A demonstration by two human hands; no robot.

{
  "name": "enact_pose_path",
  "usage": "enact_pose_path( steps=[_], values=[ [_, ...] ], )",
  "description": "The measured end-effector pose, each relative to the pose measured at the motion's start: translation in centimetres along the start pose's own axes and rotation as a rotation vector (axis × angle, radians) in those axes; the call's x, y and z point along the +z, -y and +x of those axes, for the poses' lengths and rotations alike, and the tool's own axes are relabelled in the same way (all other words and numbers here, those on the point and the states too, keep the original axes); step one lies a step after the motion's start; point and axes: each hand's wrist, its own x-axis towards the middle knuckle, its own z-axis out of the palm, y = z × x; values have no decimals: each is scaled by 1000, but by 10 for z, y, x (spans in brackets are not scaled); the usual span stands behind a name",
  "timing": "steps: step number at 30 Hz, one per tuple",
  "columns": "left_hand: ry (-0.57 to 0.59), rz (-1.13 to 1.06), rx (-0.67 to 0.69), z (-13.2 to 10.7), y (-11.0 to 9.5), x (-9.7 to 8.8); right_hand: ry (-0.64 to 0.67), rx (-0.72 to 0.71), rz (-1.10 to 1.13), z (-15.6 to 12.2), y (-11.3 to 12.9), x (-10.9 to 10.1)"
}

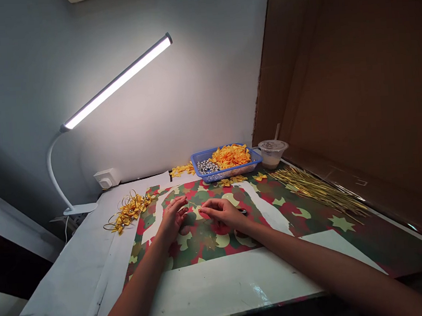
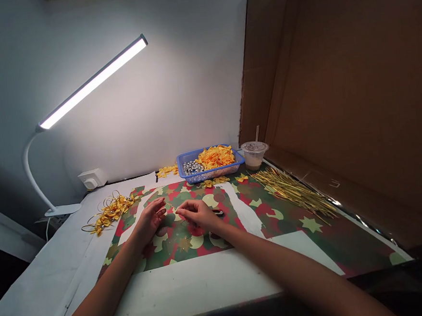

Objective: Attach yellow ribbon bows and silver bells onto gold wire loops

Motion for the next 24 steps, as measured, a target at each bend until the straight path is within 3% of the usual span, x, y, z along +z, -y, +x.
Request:
enact_pose_path(
  steps=[7,14,24],
  values=[
    [-2,80,48,0,2,2,-9,-8,-1,0,0,-1],
    [-63,251,253,1,0,-2,-17,-14,10,-2,5,-2],
    [347,475,143,-16,3,9,-32,-6,72,-7,14,-3]
  ],
)
